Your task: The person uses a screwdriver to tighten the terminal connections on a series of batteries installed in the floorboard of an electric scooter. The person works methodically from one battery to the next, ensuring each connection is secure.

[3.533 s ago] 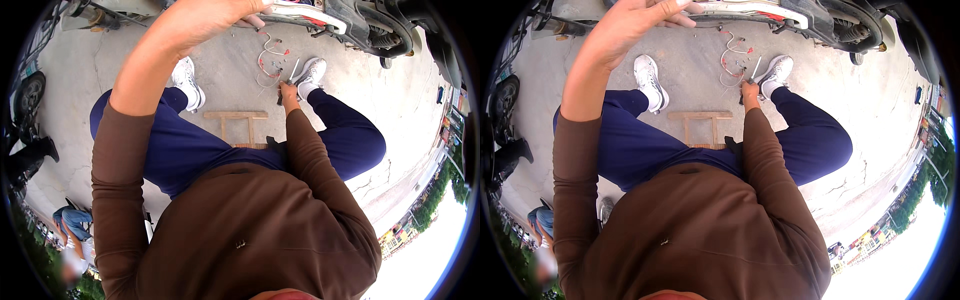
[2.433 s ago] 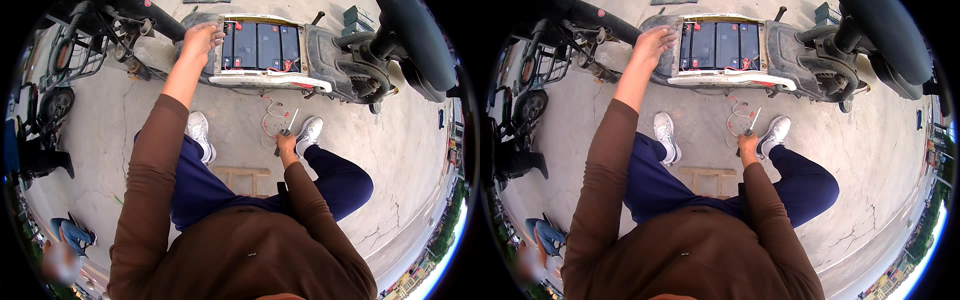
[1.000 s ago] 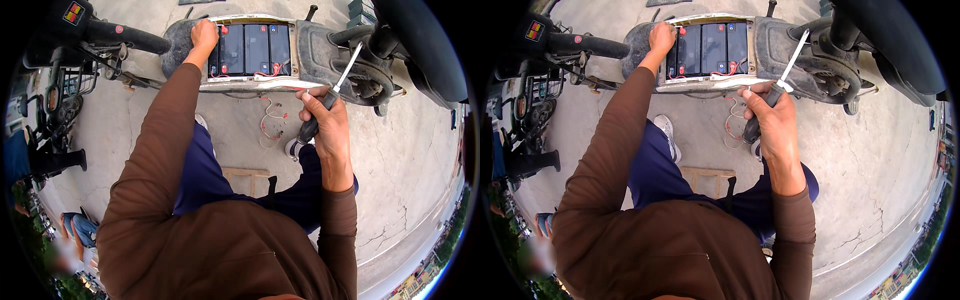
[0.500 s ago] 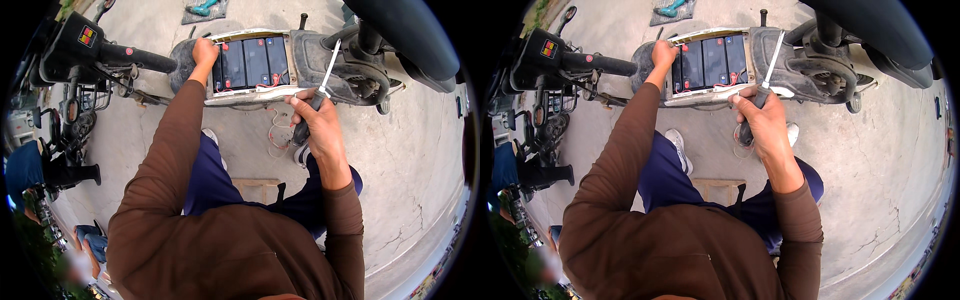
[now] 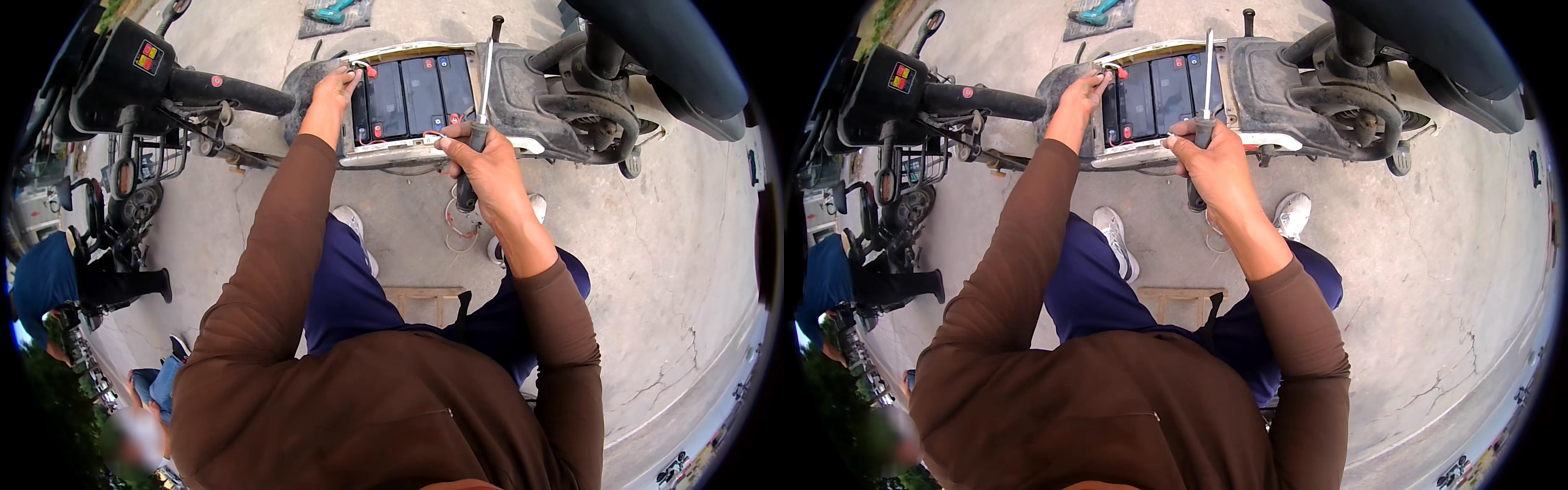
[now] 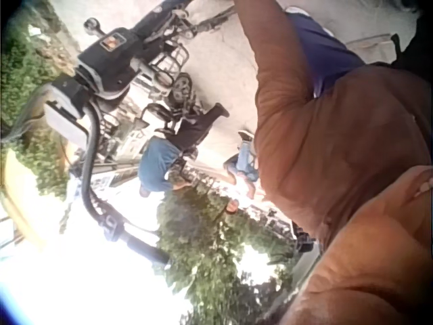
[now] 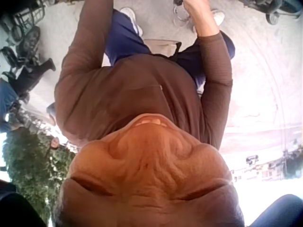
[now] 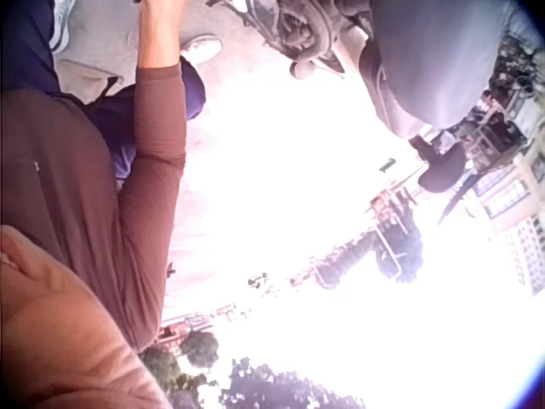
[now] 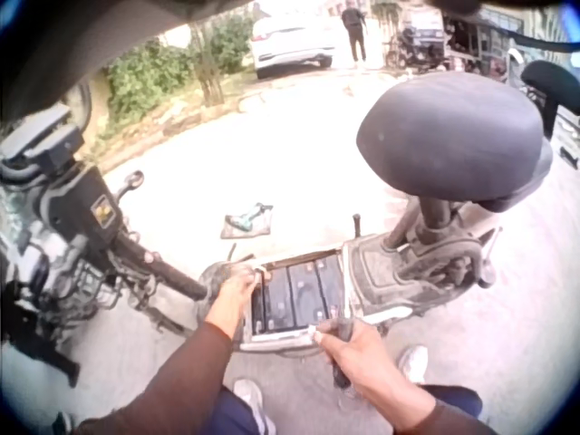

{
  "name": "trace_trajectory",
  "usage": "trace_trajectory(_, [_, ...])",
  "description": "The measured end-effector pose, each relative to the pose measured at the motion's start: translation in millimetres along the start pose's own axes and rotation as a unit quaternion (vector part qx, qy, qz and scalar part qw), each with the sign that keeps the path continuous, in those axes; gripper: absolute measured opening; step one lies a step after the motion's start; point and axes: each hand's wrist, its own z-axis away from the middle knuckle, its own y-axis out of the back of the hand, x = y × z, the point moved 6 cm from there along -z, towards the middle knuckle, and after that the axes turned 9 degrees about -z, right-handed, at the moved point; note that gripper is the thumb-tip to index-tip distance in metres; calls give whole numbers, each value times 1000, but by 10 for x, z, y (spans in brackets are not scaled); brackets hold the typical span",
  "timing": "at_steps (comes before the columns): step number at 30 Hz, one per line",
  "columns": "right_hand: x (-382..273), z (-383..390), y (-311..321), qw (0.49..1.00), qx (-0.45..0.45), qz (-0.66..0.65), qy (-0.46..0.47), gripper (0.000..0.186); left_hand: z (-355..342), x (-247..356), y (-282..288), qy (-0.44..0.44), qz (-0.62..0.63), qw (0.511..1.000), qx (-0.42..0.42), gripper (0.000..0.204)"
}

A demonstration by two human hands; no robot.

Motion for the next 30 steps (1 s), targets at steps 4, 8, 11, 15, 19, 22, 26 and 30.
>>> trace_trajectory(4, [79, -331, -310, 996, -20, 91, 1, 14, 48, -153, 98, 107, 121, 987, 17, 23])
trace_trajectory(8, [309, -1115, -379, 985, -59, 157, 35, 12, 164, -302, 23, 158, 95, 983, 7, 23])
trace_trajectory(11, [496, -1753, -475, 944, -25, 293, 150, 13, 227, -320, 68, 155, 103, 983, 3, 23])
trace_trajectory(15, [740, -2124, -801, 955, -53, 265, 123, 13, 211, -409, 110, 146, 28, 989, -28, 27])
trace_trajectory(19, [830, -2224, -975, 887, -51, 424, 177, 17, 250, -450, 93, 110, -7, 993, -37, 32])
trace_trajectory(22, [924, -2292, -937, 861, -40, 475, 178, 17, 340, -428, 20, 93, -11, 995, -23, 33])
trace_trajectory(26, [940, -2280, -953, 870, -51, 461, 168, 17, 401, -384, 4, 73, -20, 997, -2, 31])
trace_trajectory(30, [912, -2272, -1008, 843, -51, 498, 195, 16, 406, -396, -13, 70, -5, 998, -5, 29])
